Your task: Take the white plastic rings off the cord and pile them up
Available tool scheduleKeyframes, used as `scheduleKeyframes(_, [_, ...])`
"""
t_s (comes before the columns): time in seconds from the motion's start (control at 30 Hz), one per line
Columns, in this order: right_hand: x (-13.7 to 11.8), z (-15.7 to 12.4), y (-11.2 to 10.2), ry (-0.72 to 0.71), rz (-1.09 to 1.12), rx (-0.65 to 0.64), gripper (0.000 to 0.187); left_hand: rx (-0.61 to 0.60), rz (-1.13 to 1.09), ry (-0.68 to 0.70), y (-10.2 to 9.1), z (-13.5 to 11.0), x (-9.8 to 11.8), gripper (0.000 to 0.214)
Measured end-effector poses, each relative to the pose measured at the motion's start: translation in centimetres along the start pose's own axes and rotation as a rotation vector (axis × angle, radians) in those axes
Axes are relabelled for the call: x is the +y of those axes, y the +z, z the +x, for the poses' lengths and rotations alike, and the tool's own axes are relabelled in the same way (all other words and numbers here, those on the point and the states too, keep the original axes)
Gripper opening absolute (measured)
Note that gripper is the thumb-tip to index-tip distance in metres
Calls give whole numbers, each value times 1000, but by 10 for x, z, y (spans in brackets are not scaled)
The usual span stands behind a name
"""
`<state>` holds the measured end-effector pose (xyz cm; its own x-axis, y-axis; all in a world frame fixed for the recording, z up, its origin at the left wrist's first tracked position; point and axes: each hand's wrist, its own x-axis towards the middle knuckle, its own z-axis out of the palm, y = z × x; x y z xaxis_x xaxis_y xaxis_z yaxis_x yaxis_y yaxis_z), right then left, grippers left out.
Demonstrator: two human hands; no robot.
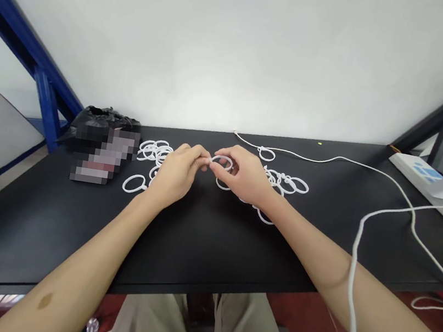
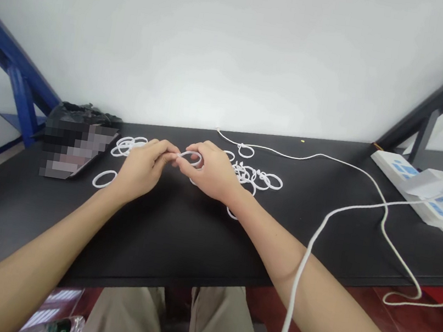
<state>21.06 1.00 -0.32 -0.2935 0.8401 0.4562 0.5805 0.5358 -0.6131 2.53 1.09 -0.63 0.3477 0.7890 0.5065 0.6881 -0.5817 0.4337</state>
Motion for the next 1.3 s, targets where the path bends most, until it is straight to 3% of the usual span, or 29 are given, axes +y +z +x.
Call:
scheduleKeyframes(0.57, [5,0,3,-52,-28,-70,34,-61,-8,6,-3,2,-4,19])
scheduleKeyframes(0.73, [4,0,-5,-14,-227,-39,50,60,169,-40,-5,2,-10,20])
scheduleKeyframes(0.8, [4,0,-10,13,-344,-90,54,124,300,-102,-7,2,-14,22])
scheduleKeyframes(1.0, [3,-3,-13,-33,-423,-350,21,123,585,-251,-9,-4,-26,21])
scheduleKeyframes(1.13, [2,-4,-9,-79,-407,-371,5,135,658,-249,-7,-8,-29,23])
scheduleKeyframes(1.3, [-1,-3,-4,-136,-424,-305,9,187,538,-196,-7,-3,-22,31])
